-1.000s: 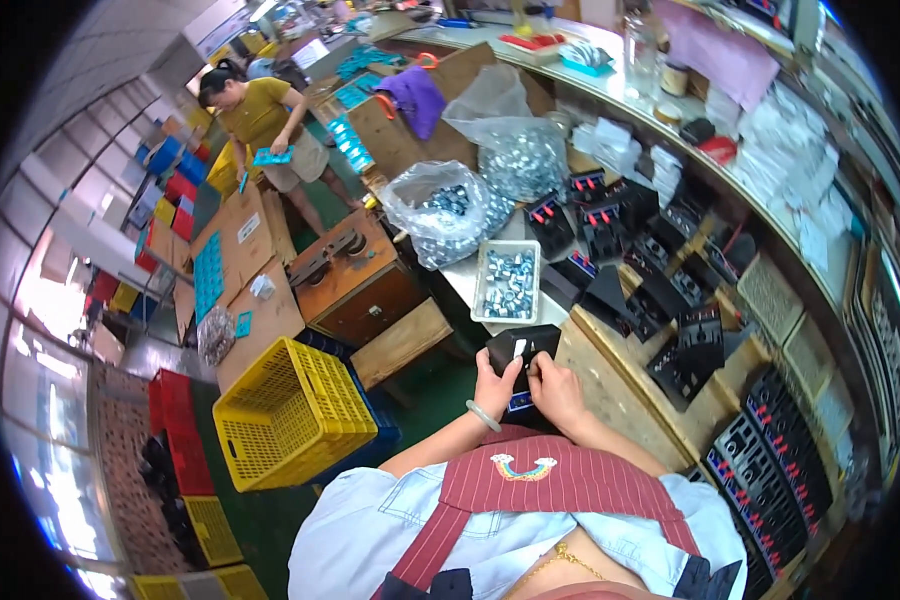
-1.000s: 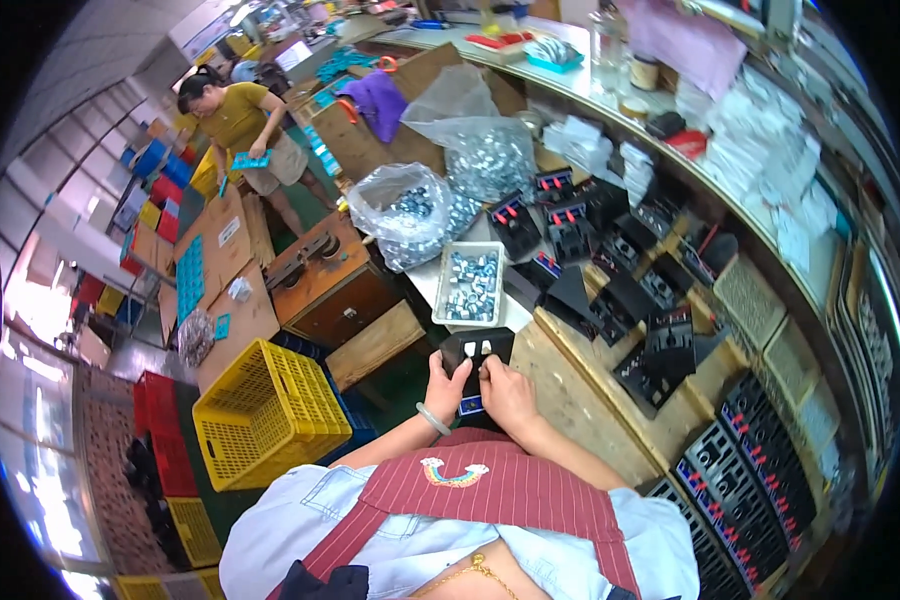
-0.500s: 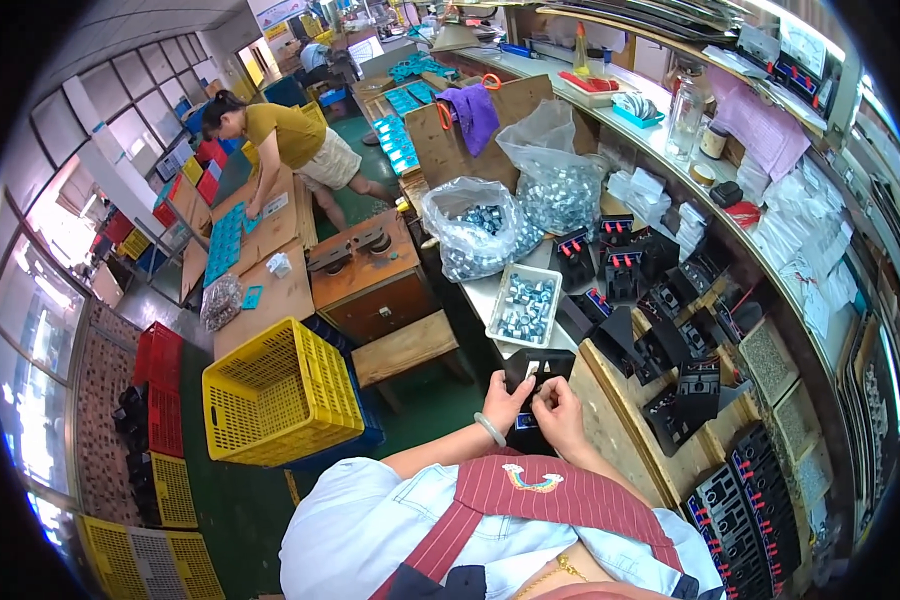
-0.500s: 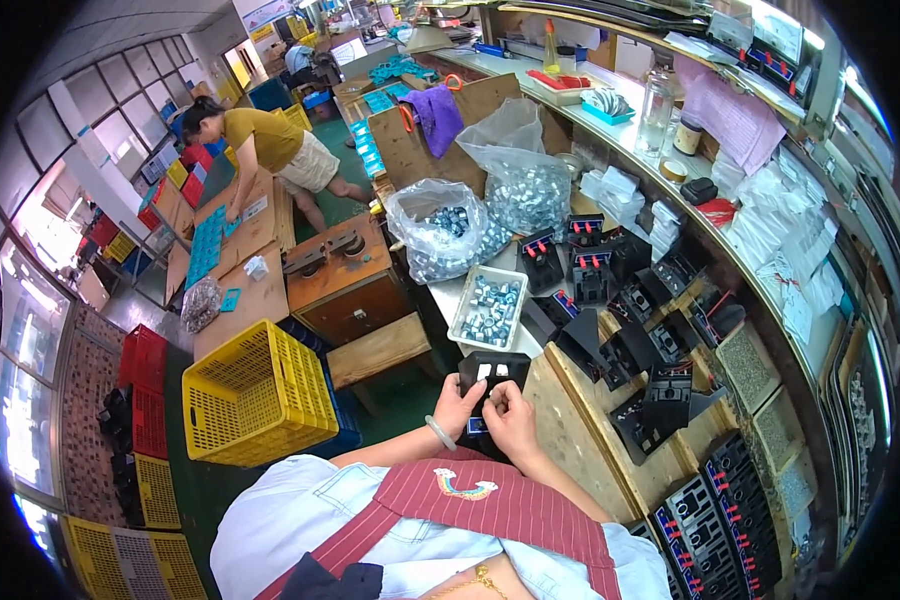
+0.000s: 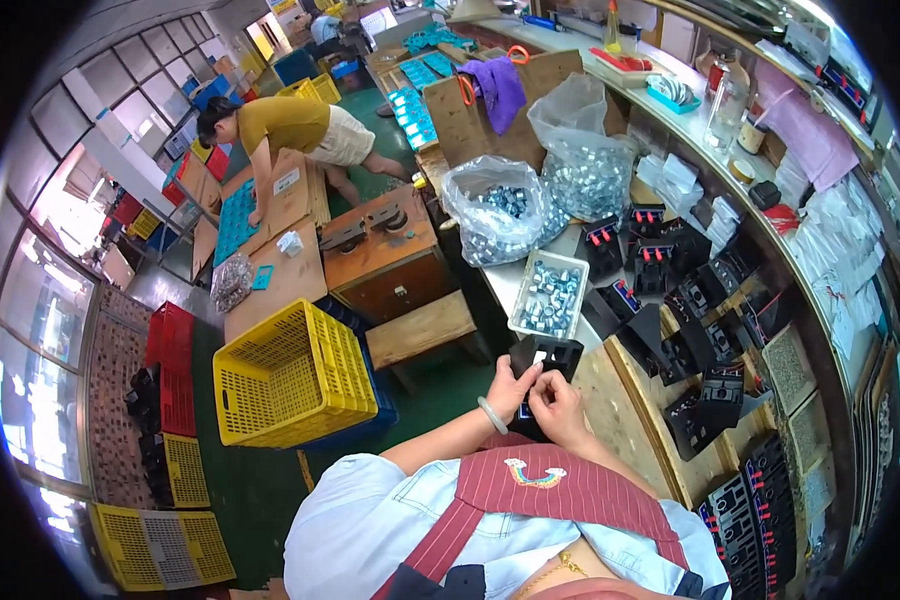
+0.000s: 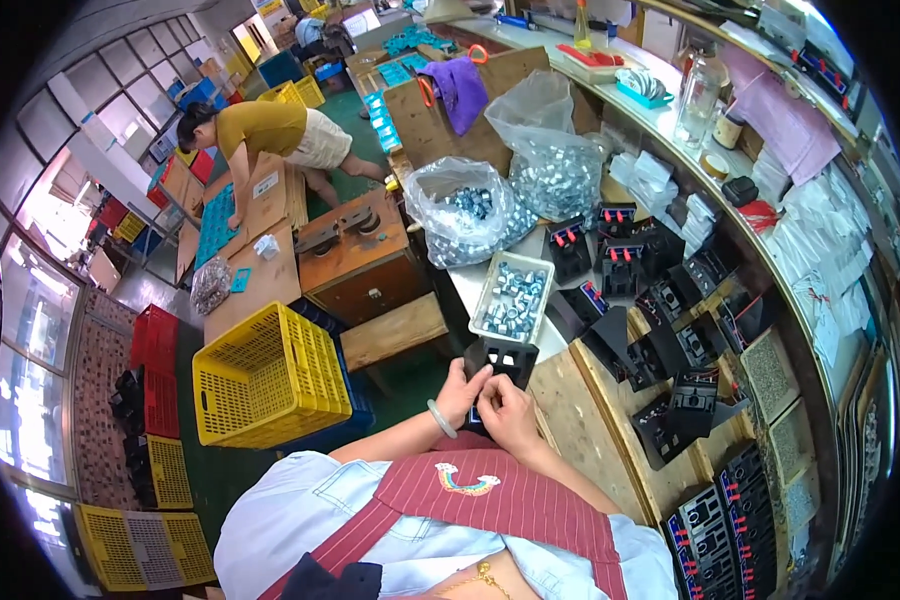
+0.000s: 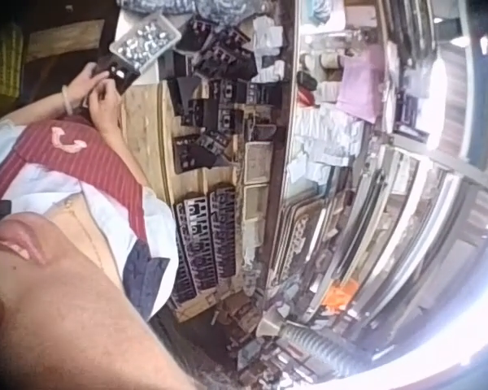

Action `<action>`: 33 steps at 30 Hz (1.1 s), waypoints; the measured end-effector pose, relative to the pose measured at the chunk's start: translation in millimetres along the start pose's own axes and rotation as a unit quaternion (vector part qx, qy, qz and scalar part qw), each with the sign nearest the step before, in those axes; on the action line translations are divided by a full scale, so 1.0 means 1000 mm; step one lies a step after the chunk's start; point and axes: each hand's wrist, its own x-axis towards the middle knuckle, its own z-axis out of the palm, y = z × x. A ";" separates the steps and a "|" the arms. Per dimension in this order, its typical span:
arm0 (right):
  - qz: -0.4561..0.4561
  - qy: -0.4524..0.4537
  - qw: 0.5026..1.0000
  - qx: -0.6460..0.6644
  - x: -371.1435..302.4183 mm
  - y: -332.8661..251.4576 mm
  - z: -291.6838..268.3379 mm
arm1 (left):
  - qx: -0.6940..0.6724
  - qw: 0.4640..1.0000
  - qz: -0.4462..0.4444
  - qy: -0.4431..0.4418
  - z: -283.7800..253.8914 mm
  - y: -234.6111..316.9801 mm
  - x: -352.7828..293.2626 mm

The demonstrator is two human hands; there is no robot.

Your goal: Assembling electronic components by manually inserting small blue parts into a black plastic housing.

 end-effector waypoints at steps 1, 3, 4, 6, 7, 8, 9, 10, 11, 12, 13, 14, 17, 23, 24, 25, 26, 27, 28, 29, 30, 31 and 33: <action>-0.035 -0.008 0.999 -0.012 0.001 0.006 0.009 | 0.036 0.999 -0.001 0.009 -0.010 -0.015 0.007; -0.079 -0.024 0.997 -0.012 0.025 0.022 0.020 | 0.013 0.999 -0.034 0.001 -0.018 0.009 0.027; -0.077 -0.030 0.997 0.001 0.035 0.027 0.025 | 0.024 0.999 -0.049 0.000 -0.027 0.019 0.034; -0.109 -0.047 0.993 0.025 0.057 0.023 0.026 | -0.051 0.995 -0.081 0.013 -0.063 0.013 0.062; -0.049 -0.047 0.996 0.052 0.073 0.028 0.018 | -0.046 0.996 -0.067 0.043 -0.068 0.019 0.077; 0.011 -0.046 0.996 0.080 0.084 0.034 0.010 | -0.060 0.993 -0.093 0.041 -0.084 0.021 0.083; 0.040 0.006 0.998 0.046 0.087 0.055 0.004 | -0.058 0.993 -0.090 0.047 -0.096 0.021 0.084; 0.056 0.054 0.997 0.013 0.099 0.082 -0.002 | -0.094 0.990 -0.089 0.051 -0.111 0.015 0.094; 0.080 0.039 0.995 -0.054 0.111 0.103 -0.009 | -0.089 0.989 -0.102 0.057 -0.126 0.012 0.103; 0.104 0.022 0.987 -0.121 0.123 0.120 -0.015 | -0.085 0.988 -0.113 0.063 -0.135 0.012 0.109; 0.096 0.004 0.983 -0.159 0.134 0.141 -0.015 | -0.104 0.984 -0.127 0.073 -0.131 0.016 0.116; 0.100 0.008 0.982 -0.158 0.143 0.153 -0.008 | -0.100 0.984 -0.130 0.070 -0.132 0.016 0.119; -0.105 -0.025 0.952 -0.288 0.176 0.171 0.016 | -0.101 0.981 -0.159 0.051 -0.125 0.017 0.127; -0.018 -0.228 0.892 -0.389 0.213 0.193 0.013 | -0.100 0.983 -0.150 0.015 -0.093 0.027 0.135; -0.032 -0.240 0.894 -0.376 0.213 0.190 0.011 | -0.099 0.984 -0.146 0.017 -0.093 0.027 0.134; -0.068 -0.204 0.901 -0.377 0.211 0.187 0.009 | -0.103 0.983 -0.149 0.032 -0.094 0.024 0.136; -0.077 -0.168 0.918 -0.351 0.206 0.185 0.003 | -0.111 0.982 -0.156 0.008 -0.090 0.025 0.134; -0.038 -0.121 0.945 -0.303 0.200 0.182 0.001 | -0.110 0.981 -0.160 0.012 -0.086 0.023 0.133; -0.001 -0.078 0.965 -0.249 0.192 0.170 0.003 | -0.111 0.980 -0.162 0.018 -0.085 0.022 0.130; 0.027 -0.073 0.979 -0.190 0.184 0.144 0.006 | -0.125 0.977 -0.169 0.027 -0.086 0.023 0.125; 0.055 -0.072 0.987 -0.129 0.175 0.111 0.009 | -0.128 0.976 -0.170 0.045 -0.085 0.021 0.117; -0.005 -0.065 0.991 -0.119 0.161 0.087 0.009 | -0.116 0.980 -0.153 0.050 -0.076 0.017 0.110; -0.106 -0.075 0.978 -0.165 0.133 0.052 0.015 | -0.105 0.986 -0.129 0.025 -0.065 0.015 0.098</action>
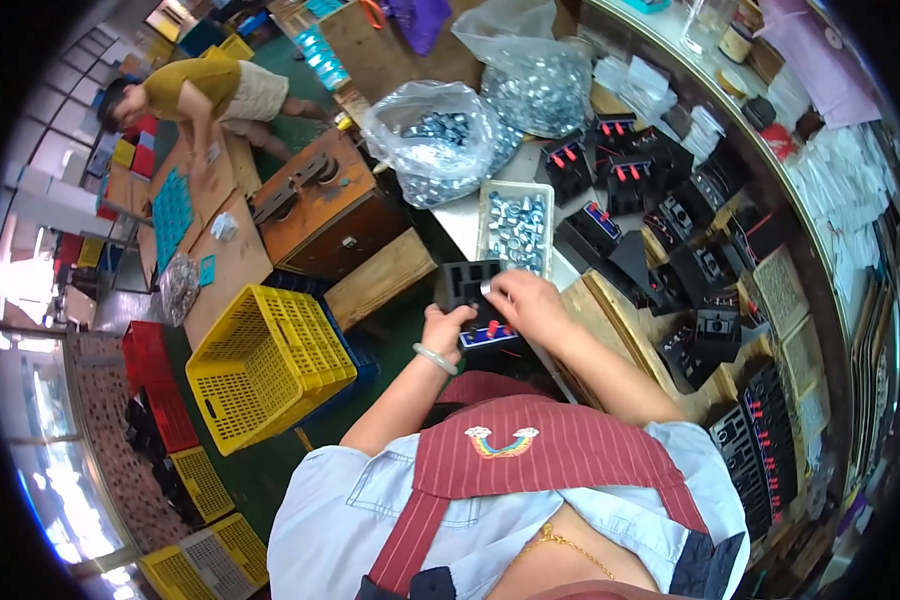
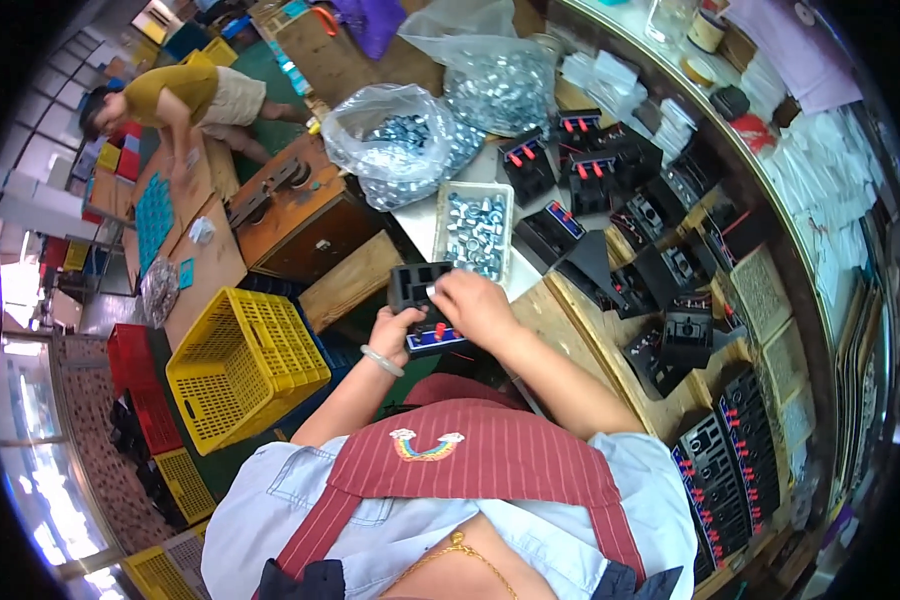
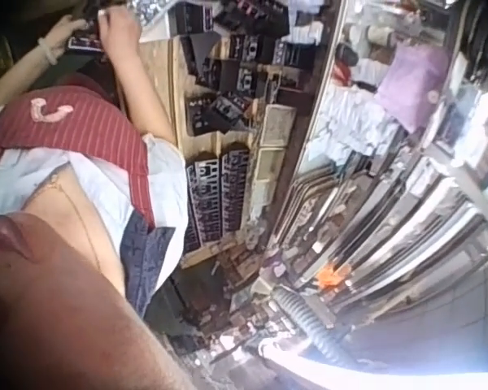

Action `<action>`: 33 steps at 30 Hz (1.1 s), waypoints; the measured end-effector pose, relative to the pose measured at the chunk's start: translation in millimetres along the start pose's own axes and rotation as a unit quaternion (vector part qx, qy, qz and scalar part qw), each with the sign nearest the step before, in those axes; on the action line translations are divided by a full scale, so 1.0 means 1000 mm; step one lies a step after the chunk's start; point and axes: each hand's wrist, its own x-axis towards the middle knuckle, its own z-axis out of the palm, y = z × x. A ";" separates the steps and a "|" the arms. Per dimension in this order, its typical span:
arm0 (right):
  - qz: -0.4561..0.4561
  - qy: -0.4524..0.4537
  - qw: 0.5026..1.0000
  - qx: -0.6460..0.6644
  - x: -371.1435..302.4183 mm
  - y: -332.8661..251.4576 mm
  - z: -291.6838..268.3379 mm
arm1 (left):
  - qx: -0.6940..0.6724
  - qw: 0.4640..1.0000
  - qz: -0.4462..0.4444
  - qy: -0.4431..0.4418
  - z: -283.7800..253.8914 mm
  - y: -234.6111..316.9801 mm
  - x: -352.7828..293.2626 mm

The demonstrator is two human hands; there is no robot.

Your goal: Assembling electronic components by manually inserting small blue parts into a black plastic housing.

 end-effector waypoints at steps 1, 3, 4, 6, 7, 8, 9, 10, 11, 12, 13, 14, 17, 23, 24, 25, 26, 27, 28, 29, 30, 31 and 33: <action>-0.043 -0.018 0.997 -0.063 -0.011 -0.011 -0.003 | -0.012 1.000 -0.002 -0.003 0.007 -0.003 -0.008; -0.038 -0.029 0.994 -0.098 -0.035 -0.012 -0.002 | 0.023 0.996 0.079 0.040 0.023 -0.015 -0.018; -0.034 -0.060 0.992 -0.109 -0.047 -0.014 -0.006 | 0.038 0.995 0.086 0.046 0.027 -0.017 -0.028; -0.037 -0.088 0.988 -0.122 -0.069 -0.019 -0.015 | 0.066 0.996 0.052 0.027 0.029 -0.021 -0.050; -0.035 -0.131 0.980 -0.147 -0.077 -0.025 -0.020 | 0.099 0.994 0.047 0.016 0.031 -0.023 -0.059; -0.033 -0.173 0.969 -0.172 -0.084 -0.029 -0.025 | 0.112 0.992 0.051 0.032 0.034 -0.031 -0.068; -0.038 -0.169 0.969 -0.174 -0.090 -0.032 -0.030 | 0.104 0.994 0.012 0.018 0.035 -0.035 -0.075; -0.051 -0.189 0.962 -0.188 -0.092 -0.034 -0.034 | 0.095 0.995 0.012 0.021 0.037 -0.038 -0.078; -0.065 -0.209 0.955 -0.202 -0.094 -0.036 -0.036 | 0.085 0.996 0.011 0.025 0.038 -0.044 -0.079; -0.072 -0.224 0.947 -0.220 -0.096 -0.038 -0.037 | 0.097 0.995 0.028 -0.003 0.028 -0.062 -0.064; -0.069 -0.219 0.948 -0.221 -0.103 -0.037 -0.038 | 0.102 0.995 0.015 0.004 0.038 -0.057 -0.076; -0.093 -0.230 0.940 -0.235 -0.110 -0.040 -0.040 | 0.119 0.993 0.018 0.001 0.040 -0.057 -0.084; -0.126 -0.223 0.938 -0.235 -0.124 -0.037 -0.048 | 0.108 0.993 -0.027 -0.026 0.049 -0.044 -0.106; 0.055 0.046 0.996 -0.057 -0.148 -0.050 -0.084 | 0.056 0.978 -0.108 -0.167 0.059 -0.034 -0.118; 0.081 0.097 0.990 -0.068 -0.151 -0.052 -0.084 | 0.080 0.981 -0.061 -0.169 0.065 -0.031 -0.122; 0.112 0.152 0.979 -0.082 -0.151 -0.047 -0.088 | 0.106 0.978 -0.016 -0.177 0.076 -0.030 -0.120; 0.182 0.081 0.980 0.021 -0.158 -0.037 -0.086 | 0.121 0.961 -0.023 -0.246 0.082 -0.027 -0.118; 0.220 0.077 0.963 0.134 -0.159 -0.029 -0.081 | 0.134 0.939 -0.034 -0.315 0.086 -0.021 -0.113; 0.239 0.072 0.962 0.113 -0.158 -0.030 -0.085 | 0.172 0.936 -0.024 -0.306 0.082 -0.030 -0.098; 0.222 0.098 0.966 0.085 -0.164 -0.018 -0.083 | 0.178 0.938 -0.026 -0.297 0.094 -0.032 -0.101; 0.217 0.121 0.967 0.056 -0.165 -0.013 -0.085 | 0.201 0.936 0.013 -0.290 0.096 -0.048 -0.087; 0.215 0.147 0.964 0.043 -0.170 -0.008 -0.088 | 0.213 0.932 0.005 -0.295 0.110 -0.048 -0.091; 0.227 0.190 0.952 0.083 -0.184 0.001 -0.098 | 0.210 0.925 0.011 -0.316 0.131 -0.063 -0.086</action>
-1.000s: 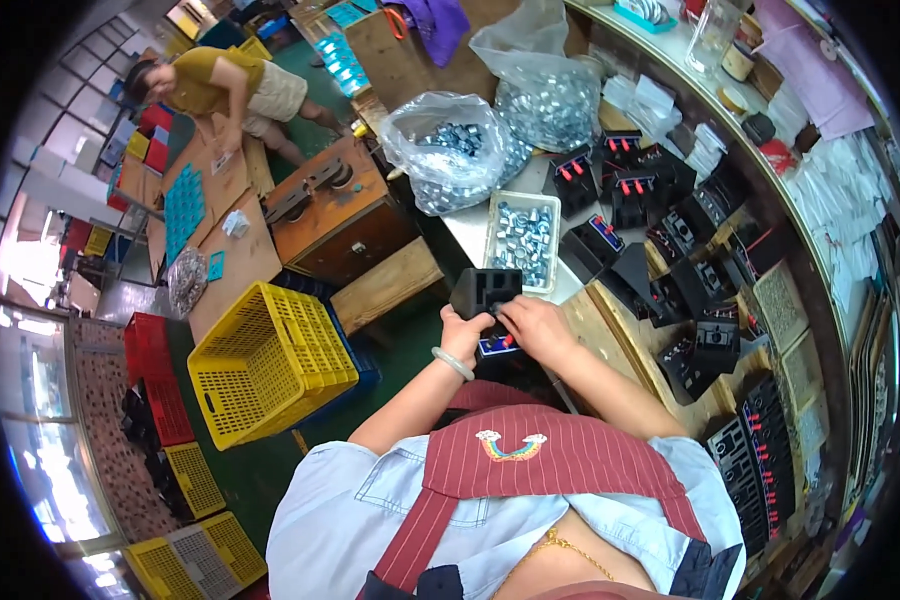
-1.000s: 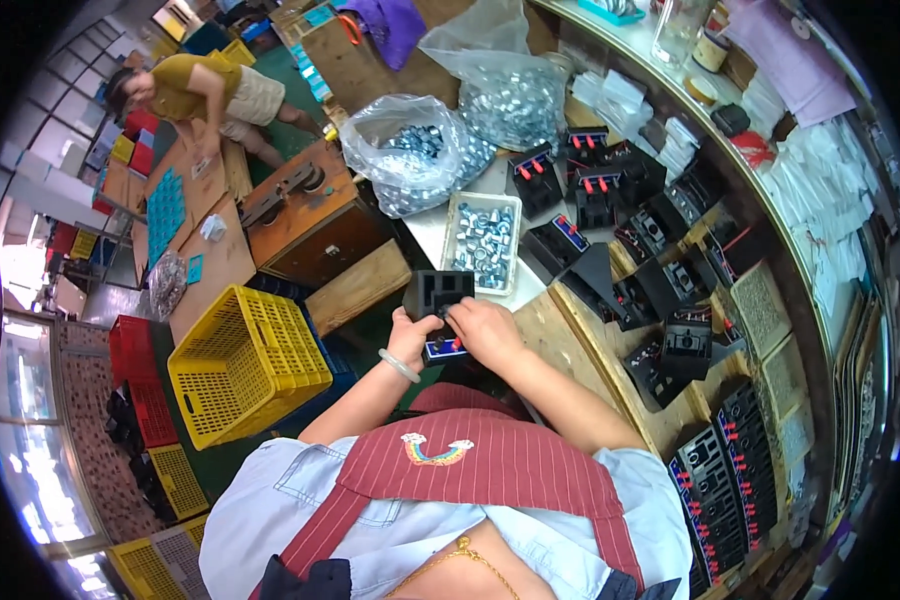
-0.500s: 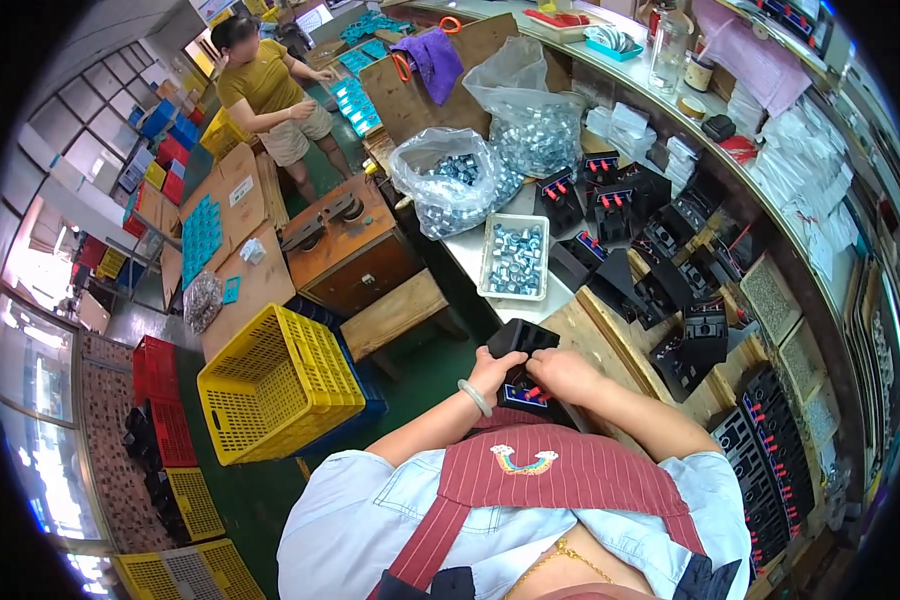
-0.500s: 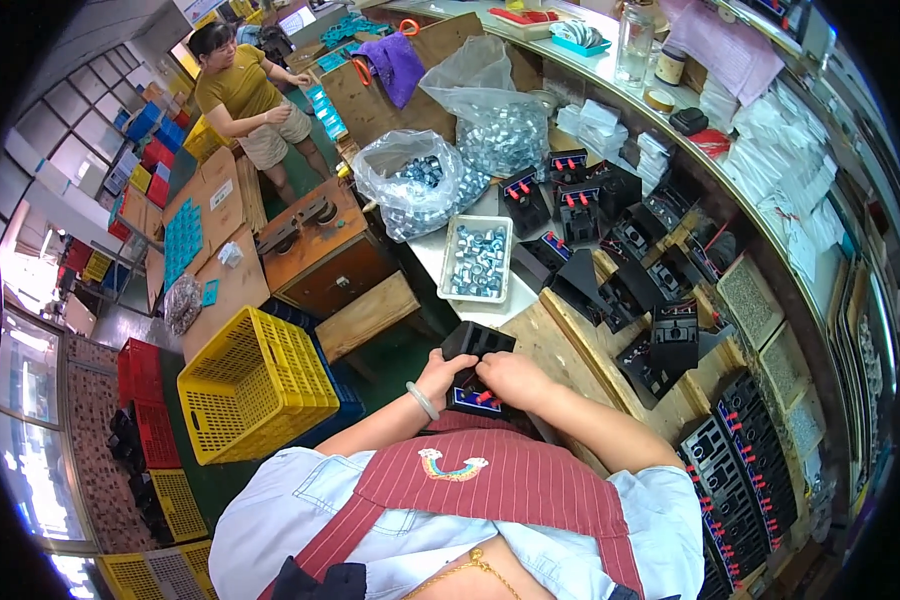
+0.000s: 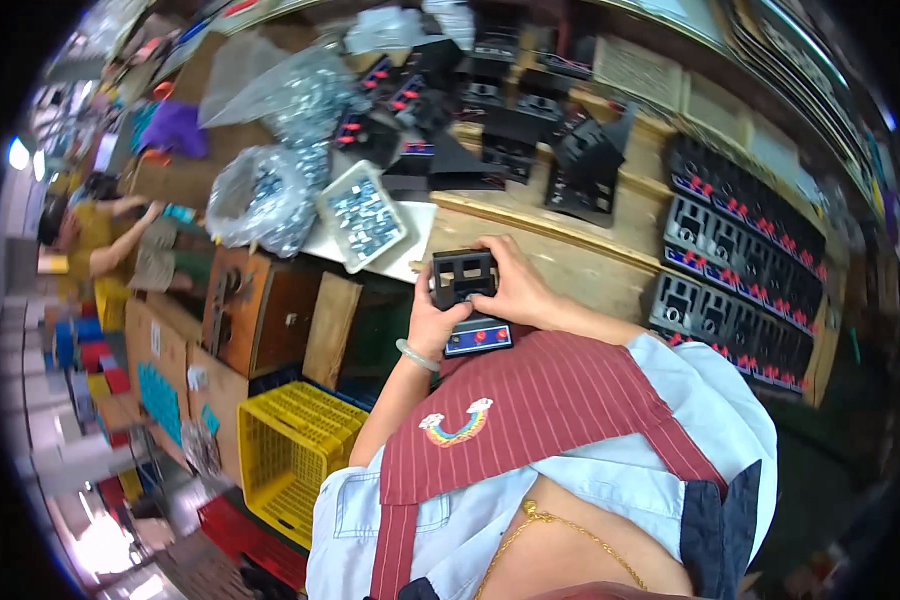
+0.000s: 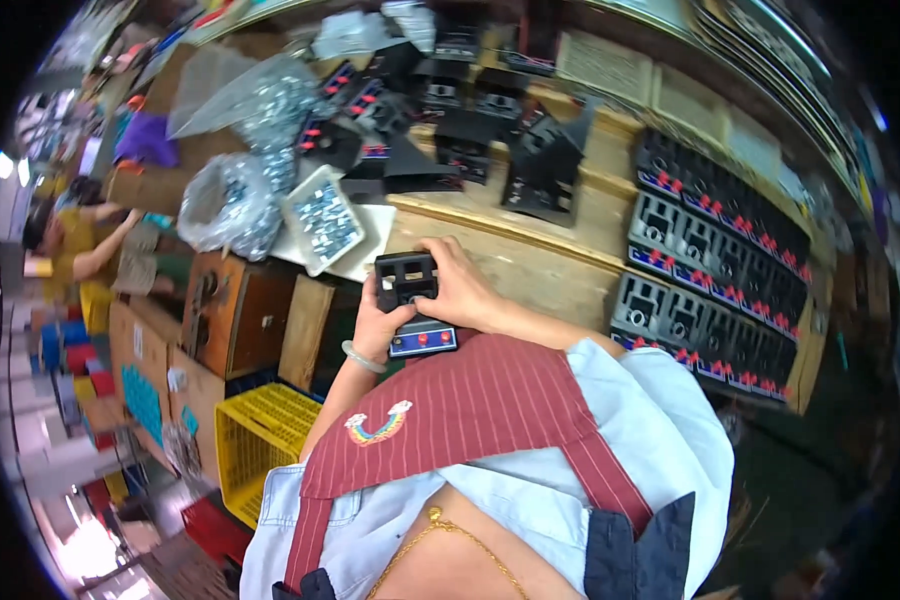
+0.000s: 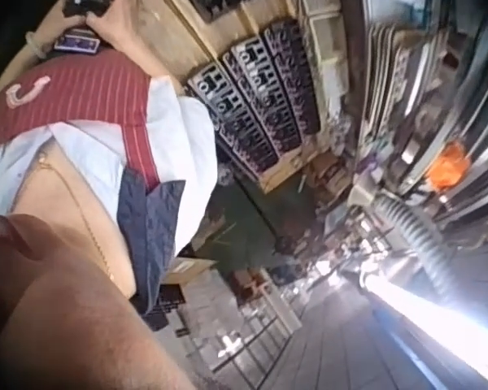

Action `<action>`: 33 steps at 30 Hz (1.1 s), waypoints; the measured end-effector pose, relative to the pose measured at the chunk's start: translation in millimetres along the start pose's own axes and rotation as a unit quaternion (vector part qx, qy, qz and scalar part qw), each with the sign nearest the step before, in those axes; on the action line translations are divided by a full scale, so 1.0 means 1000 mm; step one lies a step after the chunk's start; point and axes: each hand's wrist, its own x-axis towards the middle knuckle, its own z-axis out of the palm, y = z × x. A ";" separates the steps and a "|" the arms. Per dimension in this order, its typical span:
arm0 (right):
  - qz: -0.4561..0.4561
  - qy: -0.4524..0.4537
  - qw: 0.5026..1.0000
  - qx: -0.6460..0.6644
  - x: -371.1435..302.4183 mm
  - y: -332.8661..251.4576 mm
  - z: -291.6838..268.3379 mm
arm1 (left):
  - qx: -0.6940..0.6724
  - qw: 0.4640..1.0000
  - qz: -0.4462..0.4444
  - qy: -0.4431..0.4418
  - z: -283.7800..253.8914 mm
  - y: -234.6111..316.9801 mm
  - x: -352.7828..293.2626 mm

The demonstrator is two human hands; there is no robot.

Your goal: Assembling electronic components by manually inserting small blue parts into a black plastic housing.

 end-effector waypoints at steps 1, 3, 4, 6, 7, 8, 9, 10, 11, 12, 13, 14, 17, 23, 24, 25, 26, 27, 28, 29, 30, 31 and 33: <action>0.017 0.013 1.000 -0.001 -0.007 0.006 -0.006 | 0.027 0.999 0.008 -0.015 0.006 -0.005 0.002; 0.017 0.045 0.999 -0.014 -0.012 0.020 -0.015 | 0.078 0.996 0.031 -0.043 0.015 -0.018 0.020; 0.025 0.054 0.998 -0.016 -0.013 0.026 -0.021 | 0.125 0.988 0.062 -0.060 0.019 -0.022 0.029; 0.043 0.072 0.992 -0.095 -0.020 0.041 -0.042 | 0.139 0.984 0.062 -0.098 0.038 -0.013 0.030; 0.096 0.056 0.988 -0.109 -0.024 0.048 -0.058 | 0.187 0.977 0.048 -0.088 0.039 -0.010 0.032; 0.119 0.083 0.980 -0.134 -0.035 0.060 -0.073 | 0.234 0.968 0.035 -0.079 0.037 -0.007 0.033; 0.132 0.089 0.967 -0.201 -0.047 0.070 -0.087 | 0.219 0.972 0.021 -0.089 0.018 -0.017 0.036; 0.177 0.095 0.928 -0.313 -0.054 0.068 -0.098 | 0.180 0.979 -0.001 -0.092 0.000 -0.021 0.037; 0.194 0.105 0.881 -0.418 -0.062 0.066 -0.111 | 0.161 0.982 -0.043 -0.093 -0.009 -0.013 0.036; 0.169 0.137 0.853 -0.475 -0.066 0.072 -0.116 | 0.142 0.982 -0.085 -0.093 -0.016 -0.005 0.036; 0.173 0.146 0.888 -0.400 -0.057 0.067 -0.122 | 0.142 0.982 -0.085 -0.095 -0.024 -0.006 0.035; 0.175 0.154 0.917 -0.323 -0.043 0.063 -0.132 | 0.138 0.984 -0.098 -0.060 -0.031 -0.011 0.036; 0.085 0.306 0.894 -0.317 0.034 0.063 -0.142 | 0.134 0.983 -0.121 -0.032 -0.035 -0.006 0.039; 0.341 0.239 0.834 -0.362 0.107 0.088 -0.213 | 0.103 0.988 -0.104 -0.055 -0.030 0.010 0.030; 0.299 0.255 0.843 -0.368 0.100 0.097 -0.225 | 0.100 0.988 -0.103 -0.056 -0.030 0.012 0.030; 0.263 0.267 0.866 -0.332 0.090 0.101 -0.230 | 0.070 0.990 -0.119 -0.030 -0.033 0.015 0.031; 0.225 0.275 0.888 -0.293 0.082 0.100 -0.228 | 0.039 0.990 -0.135 0.000 -0.037 0.016 0.031; 0.181 0.277 0.899 -0.286 0.073 0.098 -0.221 | 0.021 0.990 -0.139 -0.004 -0.039 0.015 0.030; 0.203 0.258 0.931 -0.157 0.065 0.081 -0.210 | 0.016 0.990 -0.139 -0.002 -0.036 0.018 0.033; 0.223 0.230 0.947 -0.024 0.057 0.058 -0.195 | -0.049 0.974 -0.206 -0.074 -0.029 0.024 0.033; 0.156 0.177 0.972 0.005 0.051 0.041 -0.181 | -0.113 0.945 -0.269 -0.145 -0.020 0.031 0.033; 0.152 0.106 0.982 0.032 0.049 0.020 -0.164 | -0.149 0.913 -0.311 -0.218 -0.011 0.038 0.034; -0.102 0.001 0.992 -0.072 0.049 -0.017 -0.129 | -0.235 0.828 -0.379 -0.340 0.011 0.042 0.038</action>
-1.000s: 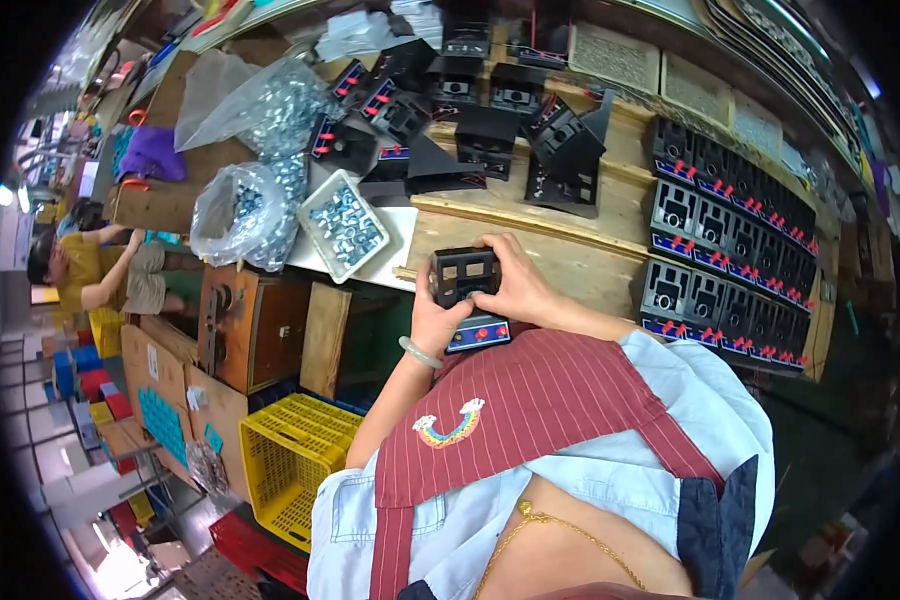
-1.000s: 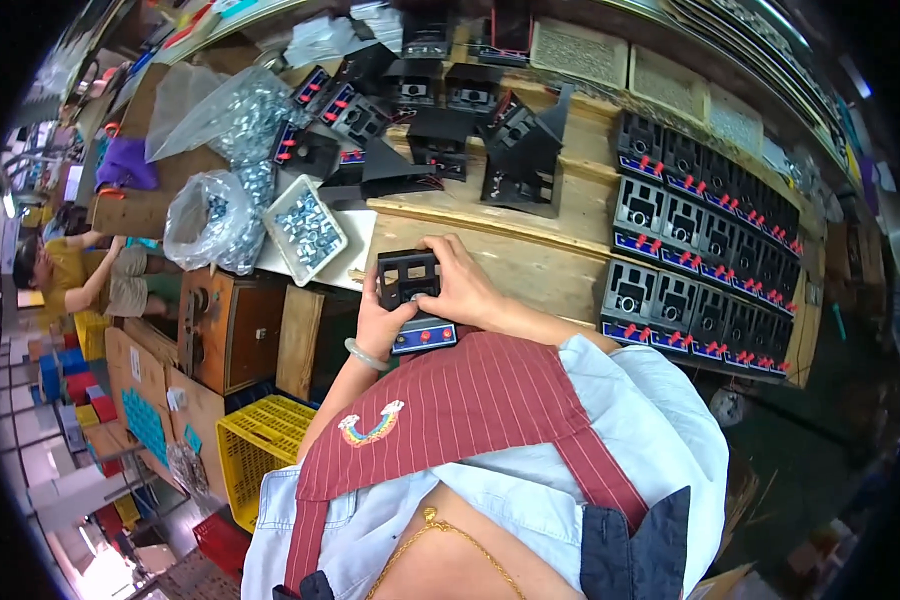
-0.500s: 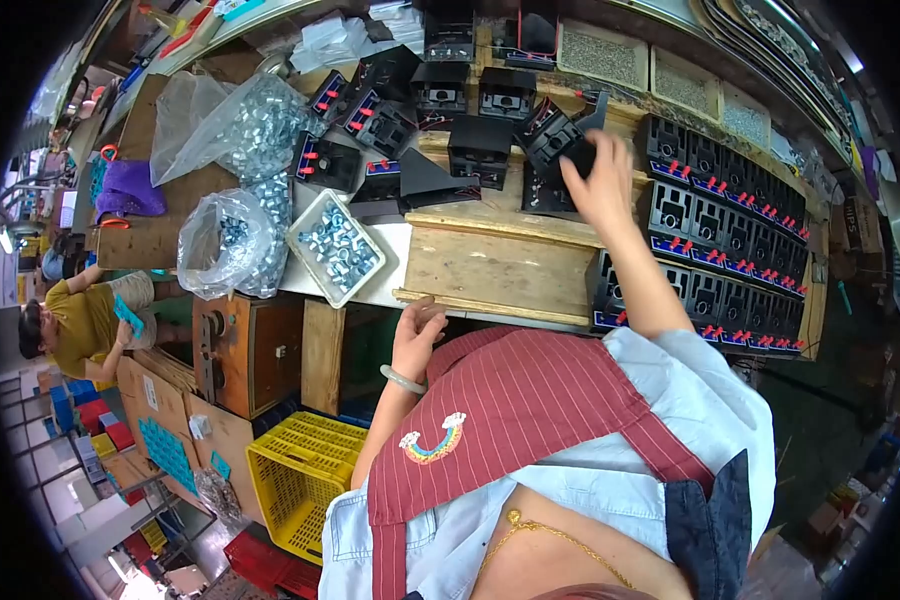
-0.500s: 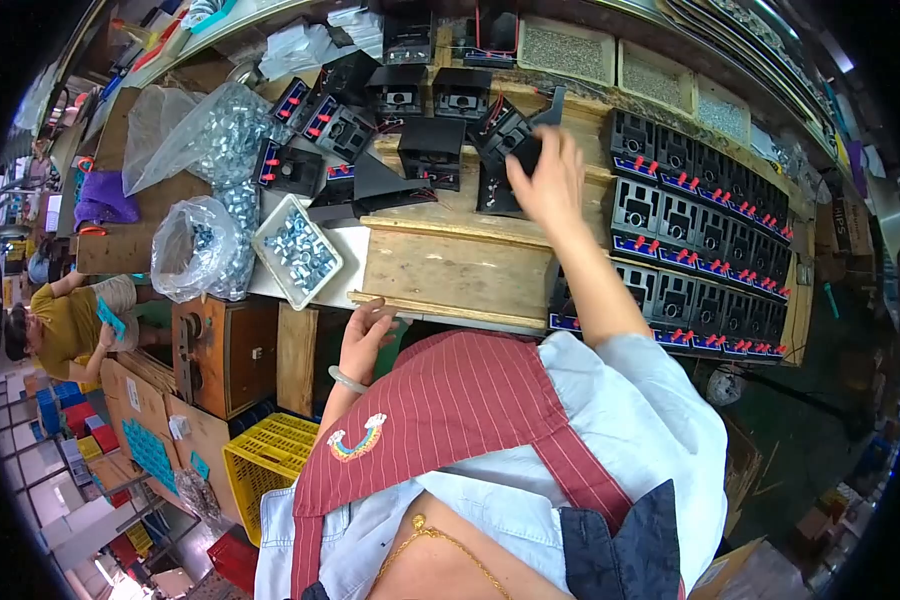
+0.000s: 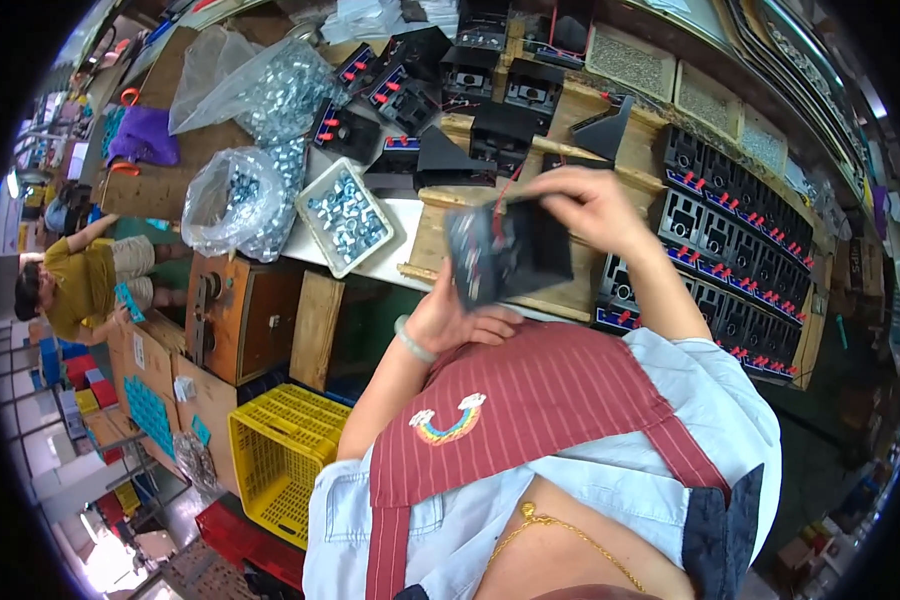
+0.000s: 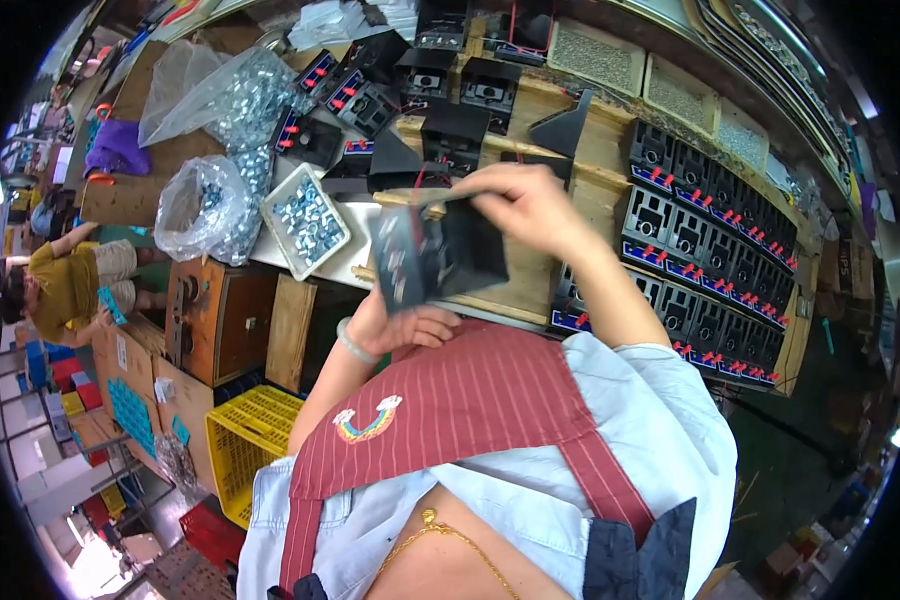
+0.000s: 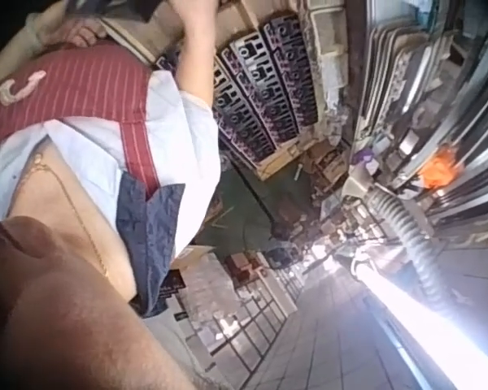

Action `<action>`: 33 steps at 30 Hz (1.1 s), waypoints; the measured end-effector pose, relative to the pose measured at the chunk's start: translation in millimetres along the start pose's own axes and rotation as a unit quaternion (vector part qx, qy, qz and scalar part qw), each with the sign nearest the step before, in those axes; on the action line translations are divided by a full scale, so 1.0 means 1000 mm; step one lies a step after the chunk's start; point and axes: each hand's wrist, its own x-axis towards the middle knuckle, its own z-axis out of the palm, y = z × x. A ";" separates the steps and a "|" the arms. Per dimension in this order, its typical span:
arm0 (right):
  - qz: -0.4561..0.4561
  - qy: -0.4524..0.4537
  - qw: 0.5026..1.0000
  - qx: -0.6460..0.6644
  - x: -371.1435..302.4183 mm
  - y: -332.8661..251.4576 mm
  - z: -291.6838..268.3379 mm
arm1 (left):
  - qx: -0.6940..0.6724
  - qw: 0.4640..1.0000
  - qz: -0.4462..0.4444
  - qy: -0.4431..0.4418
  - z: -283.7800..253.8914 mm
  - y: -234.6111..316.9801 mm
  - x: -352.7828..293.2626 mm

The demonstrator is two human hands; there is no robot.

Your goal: Assembling electronic components by manually inserting small blue parts into a black plastic housing.

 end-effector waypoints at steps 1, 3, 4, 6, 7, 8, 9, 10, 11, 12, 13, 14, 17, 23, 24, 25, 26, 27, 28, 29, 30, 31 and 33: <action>-0.028 -0.023 0.999 0.007 0.001 -0.015 0.018 | -0.045 0.996 -0.028 -0.066 0.005 -0.001 0.006; -0.118 -0.022 0.992 -0.031 0.002 -0.037 0.038 | 0.034 0.988 0.092 -0.118 0.011 -0.001 0.012; -0.118 -0.024 0.992 -0.025 0.002 -0.048 0.045 | -0.020 0.987 0.127 -0.099 0.018 -0.006 0.008; -0.114 0.166 0.979 -0.025 0.001 -0.062 0.053 | -0.129 0.979 0.151 -0.053 0.023 -0.009 0.004; -0.119 0.161 0.980 -0.020 -0.003 -0.067 0.057 | -0.185 0.970 0.151 -0.052 0.023 -0.013 0.003; -0.106 0.109 0.988 -0.014 -0.009 -0.072 0.059 | -0.153 0.966 0.204 -0.051 0.009 -0.020 0.003; -0.094 0.056 0.994 -0.009 -0.015 -0.077 0.062 | -0.120 0.958 0.255 -0.048 -0.006 -0.027 0.004; -0.042 -0.001 0.995 0.086 -0.018 -0.076 0.076 | -0.096 0.954 0.279 -0.047 -0.002 -0.024 0.004; -0.060 -0.030 0.993 0.102 -0.018 -0.075 0.083 | -0.111 0.948 0.296 0.049 0.000 -0.027 0.004; -0.077 -0.018 0.992 0.093 -0.018 -0.072 0.091 | -0.098 0.942 0.302 0.107 0.005 -0.033 0.001; -0.096 -0.008 0.992 0.086 -0.016 -0.072 0.096 | -0.086 0.933 0.308 0.165 0.022 -0.034 -0.004; -0.098 -0.009 0.991 0.087 -0.017 -0.074 0.096 | -0.089 0.938 0.303 0.143 0.017 -0.035 -0.006; 0.099 -0.086 0.986 0.105 -0.018 -0.080 0.089 | -0.113 0.932 0.317 0.134 0.021 -0.040 -0.018; 0.060 -0.307 0.949 -0.035 -0.011 -0.085 0.095 | -0.008 0.949 0.280 0.143 0.027 -0.035 -0.041; 0.087 -0.303 0.948 0.040 -0.009 -0.083 0.097 | 0.088 0.934 0.249 0.240 0.028 -0.035 -0.045; 0.081 -0.307 0.947 0.040 -0.008 -0.084 0.099 | 0.027 0.960 0.263 0.091 -0.008 -0.043 -0.042; 0.099 -0.281 0.950 0.092 -0.008 -0.078 0.101 | -0.010 0.966 0.254 0.048 -0.017 -0.041 -0.044; 0.115 -0.252 0.950 0.143 -0.010 -0.069 0.104 | -0.046 0.969 0.243 0.006 -0.020 -0.039 -0.046; 0.064 -0.154 0.972 0.167 -0.019 -0.041 0.119 | -0.013 0.957 0.278 0.078 -0.003 -0.036 -0.045; 0.093 -0.112 0.974 0.171 -0.016 -0.040 0.125 | -0.003 0.920 0.354 0.171 0.016 -0.036 -0.041; 0.121 -0.109 0.961 0.222 -0.022 -0.023 0.133 | -0.011 0.915 0.364 0.176 0.017 -0.036 -0.043; 0.147 -0.109 0.944 0.274 -0.022 -0.017 0.138 | -0.021 0.908 0.376 0.182 0.017 -0.036 -0.046; 0.176 -0.034 0.899 0.400 -0.024 -0.007 0.145 | -0.044 0.896 0.402 0.182 0.010 -0.034 -0.043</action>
